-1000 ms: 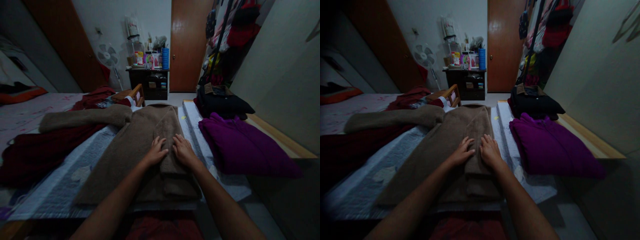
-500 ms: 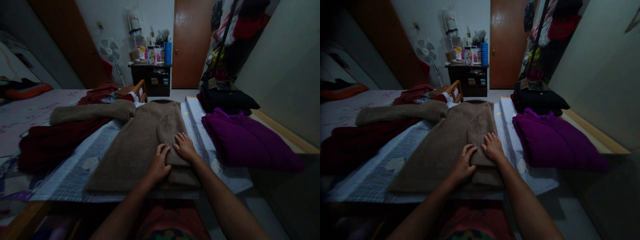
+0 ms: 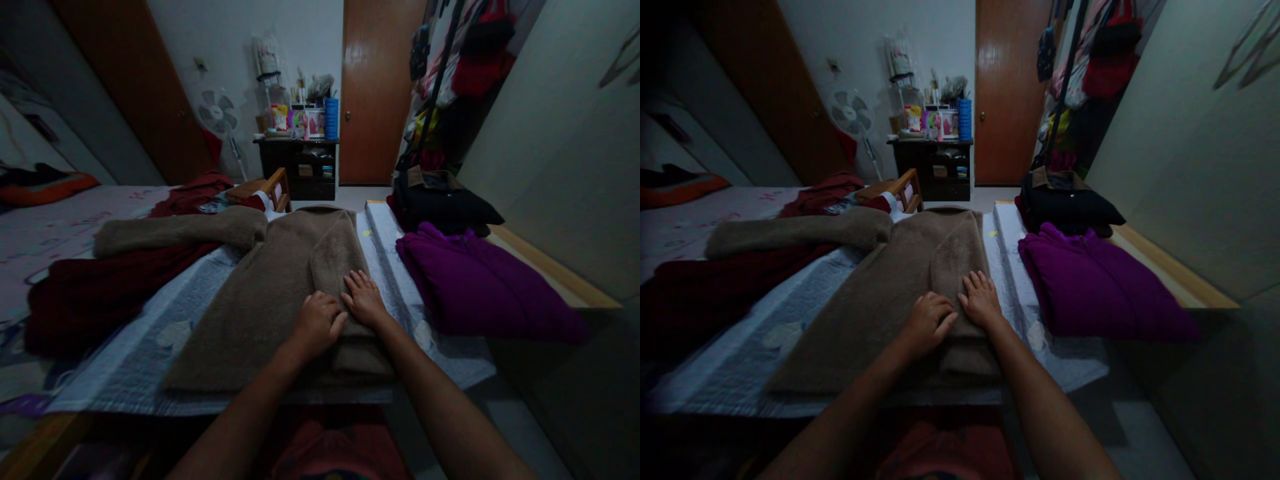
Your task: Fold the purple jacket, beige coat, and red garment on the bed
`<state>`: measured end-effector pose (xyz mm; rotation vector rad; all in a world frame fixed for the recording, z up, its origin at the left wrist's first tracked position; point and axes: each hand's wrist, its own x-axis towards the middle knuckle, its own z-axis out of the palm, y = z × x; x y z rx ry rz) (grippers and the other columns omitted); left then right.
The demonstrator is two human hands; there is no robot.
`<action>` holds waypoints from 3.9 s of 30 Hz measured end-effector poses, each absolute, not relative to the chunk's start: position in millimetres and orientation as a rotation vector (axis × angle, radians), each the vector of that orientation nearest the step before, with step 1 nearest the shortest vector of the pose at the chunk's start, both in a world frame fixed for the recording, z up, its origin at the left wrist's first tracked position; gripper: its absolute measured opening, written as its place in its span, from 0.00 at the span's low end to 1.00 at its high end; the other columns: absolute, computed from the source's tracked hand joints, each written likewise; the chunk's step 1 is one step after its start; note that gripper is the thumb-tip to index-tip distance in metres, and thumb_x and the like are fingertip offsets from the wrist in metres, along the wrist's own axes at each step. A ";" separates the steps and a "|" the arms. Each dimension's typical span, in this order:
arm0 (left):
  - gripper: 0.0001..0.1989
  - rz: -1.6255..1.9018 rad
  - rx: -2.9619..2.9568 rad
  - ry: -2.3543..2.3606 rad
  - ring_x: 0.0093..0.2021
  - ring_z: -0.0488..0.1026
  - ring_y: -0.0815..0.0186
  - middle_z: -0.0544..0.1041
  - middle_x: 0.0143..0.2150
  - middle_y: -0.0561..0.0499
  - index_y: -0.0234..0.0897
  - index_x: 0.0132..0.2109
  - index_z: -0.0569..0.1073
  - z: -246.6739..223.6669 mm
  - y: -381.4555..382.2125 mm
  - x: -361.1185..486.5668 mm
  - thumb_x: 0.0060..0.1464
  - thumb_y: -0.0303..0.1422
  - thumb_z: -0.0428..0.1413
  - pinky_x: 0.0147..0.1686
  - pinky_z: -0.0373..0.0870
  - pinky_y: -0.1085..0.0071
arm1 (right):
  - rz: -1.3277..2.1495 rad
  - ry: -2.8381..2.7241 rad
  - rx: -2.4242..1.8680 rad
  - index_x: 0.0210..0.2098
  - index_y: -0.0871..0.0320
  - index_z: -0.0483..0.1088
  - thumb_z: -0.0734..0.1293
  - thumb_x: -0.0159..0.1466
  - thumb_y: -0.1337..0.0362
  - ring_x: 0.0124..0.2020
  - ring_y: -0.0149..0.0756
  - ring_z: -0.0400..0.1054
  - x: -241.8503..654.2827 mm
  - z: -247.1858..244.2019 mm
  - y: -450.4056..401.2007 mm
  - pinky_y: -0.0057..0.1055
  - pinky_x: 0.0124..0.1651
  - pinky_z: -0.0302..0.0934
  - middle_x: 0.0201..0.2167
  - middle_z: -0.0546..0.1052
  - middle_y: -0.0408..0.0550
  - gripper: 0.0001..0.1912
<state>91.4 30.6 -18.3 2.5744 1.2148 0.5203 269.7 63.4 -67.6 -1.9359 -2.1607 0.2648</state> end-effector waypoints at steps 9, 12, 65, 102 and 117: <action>0.30 0.156 2.656 1.276 0.68 0.55 0.53 0.61 0.68 0.38 0.31 0.63 0.64 -49.7 41.9 101.3 0.59 0.43 0.51 0.67 0.48 0.52 | 0.282 -2.166 -1.981 0.67 0.60 0.55 0.54 0.70 0.53 0.71 0.46 0.39 273.9 -65.1 77.8 0.50 0.67 0.39 0.70 0.51 0.52 0.30; 0.30 0.086 2.681 1.258 0.68 0.56 0.51 0.62 0.67 0.37 0.31 0.62 0.66 -39.7 41.7 102.0 0.57 0.44 0.51 0.67 0.49 0.53 | 0.306 -2.122 -2.045 0.68 0.61 0.53 0.54 0.69 0.51 0.71 0.47 0.39 275.3 -64.2 97.6 0.54 0.67 0.37 0.71 0.50 0.54 0.32; 0.29 0.300 2.622 1.705 0.70 0.50 0.56 0.56 0.70 0.38 0.25 0.67 0.56 -83.3 247.5 164.1 0.63 0.34 0.40 0.68 0.43 0.56 | 0.485 -1.747 -1.690 0.64 0.61 0.61 0.51 0.66 0.69 0.62 0.33 0.61 286.6 -78.9 293.9 0.32 0.65 0.53 0.62 0.68 0.51 0.28; 0.31 0.322 2.512 1.759 0.70 0.49 0.53 0.55 0.71 0.39 0.31 0.69 0.54 -84.6 243.1 161.6 0.61 0.37 0.43 0.66 0.46 0.50 | 0.315 -1.940 -2.113 0.70 0.58 0.49 0.52 0.68 0.45 0.71 0.49 0.35 299.4 -89.3 385.7 0.48 0.68 0.35 0.72 0.45 0.50 0.37; 0.32 0.328 2.515 1.741 0.70 0.49 0.53 0.54 0.71 0.40 0.29 0.69 0.54 -88.3 243.9 161.4 0.61 0.37 0.42 0.66 0.46 0.49 | 0.307 -1.376 -2.242 0.53 0.60 0.72 0.61 0.63 0.46 0.57 0.55 0.60 289.2 -70.7 397.4 0.45 0.55 0.59 0.57 0.63 0.63 0.28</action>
